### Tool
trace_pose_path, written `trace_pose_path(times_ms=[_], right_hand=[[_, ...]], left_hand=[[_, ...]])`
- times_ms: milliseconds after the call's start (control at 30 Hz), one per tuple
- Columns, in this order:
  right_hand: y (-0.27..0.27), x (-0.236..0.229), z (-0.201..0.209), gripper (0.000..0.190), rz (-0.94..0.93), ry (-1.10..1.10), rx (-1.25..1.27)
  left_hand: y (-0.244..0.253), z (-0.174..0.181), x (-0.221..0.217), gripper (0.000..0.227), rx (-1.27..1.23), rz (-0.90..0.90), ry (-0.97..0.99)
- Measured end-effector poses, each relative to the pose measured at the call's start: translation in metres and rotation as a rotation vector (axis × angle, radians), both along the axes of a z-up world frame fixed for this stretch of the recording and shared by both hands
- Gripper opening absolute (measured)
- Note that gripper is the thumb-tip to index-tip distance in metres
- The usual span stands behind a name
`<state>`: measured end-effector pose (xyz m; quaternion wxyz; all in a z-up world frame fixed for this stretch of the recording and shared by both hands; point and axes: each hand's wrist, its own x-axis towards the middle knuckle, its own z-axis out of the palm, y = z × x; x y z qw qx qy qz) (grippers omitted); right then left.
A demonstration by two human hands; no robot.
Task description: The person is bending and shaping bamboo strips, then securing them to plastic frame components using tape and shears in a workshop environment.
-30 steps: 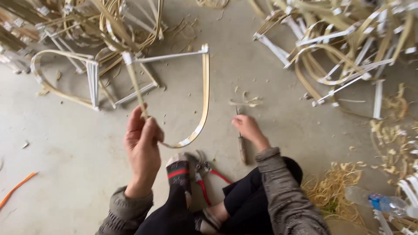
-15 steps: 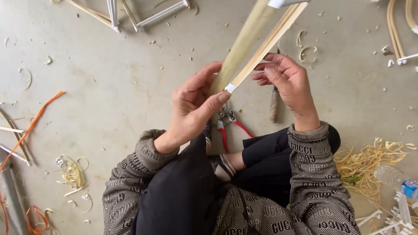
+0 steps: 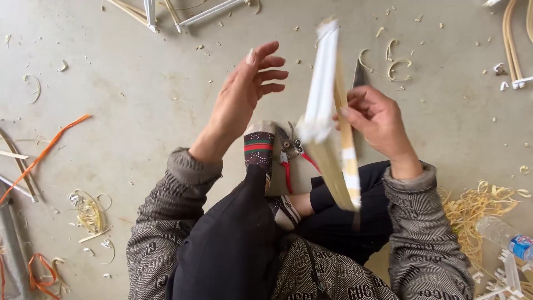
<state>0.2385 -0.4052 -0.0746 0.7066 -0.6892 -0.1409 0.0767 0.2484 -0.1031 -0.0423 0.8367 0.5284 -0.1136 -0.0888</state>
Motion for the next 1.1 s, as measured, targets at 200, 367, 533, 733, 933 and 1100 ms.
trace_pose_path(times_ms=[200,367,533,733,933,1100], right_hand=[[-0.014,-0.012,0.022,0.023,0.165,0.158,-0.353],[-0.020,-0.012,0.020,0.024,0.178,0.158,-0.378],[-0.023,-0.009,0.013,0.026,0.196,0.198,-0.353],[0.008,-0.016,0.016,0.028,0.131,0.395,-0.158],[0.047,-0.036,-0.086,0.040,0.111,0.402,0.071],[0.079,-0.094,-0.158,0.080,-0.004,-0.284,-0.922]], left_hand=[[-0.004,-0.020,0.001,0.054,0.062,-0.096,0.119],[-0.006,-0.016,-0.004,0.046,0.046,-0.156,0.113],[-0.006,-0.018,-0.003,0.045,-0.008,-0.176,0.145],[-0.018,-0.019,-0.003,0.043,-0.134,-0.118,0.123],[-0.014,-0.051,0.029,0.027,-0.166,0.100,0.049],[0.041,-0.088,0.081,0.025,-0.085,0.336,-0.200]])
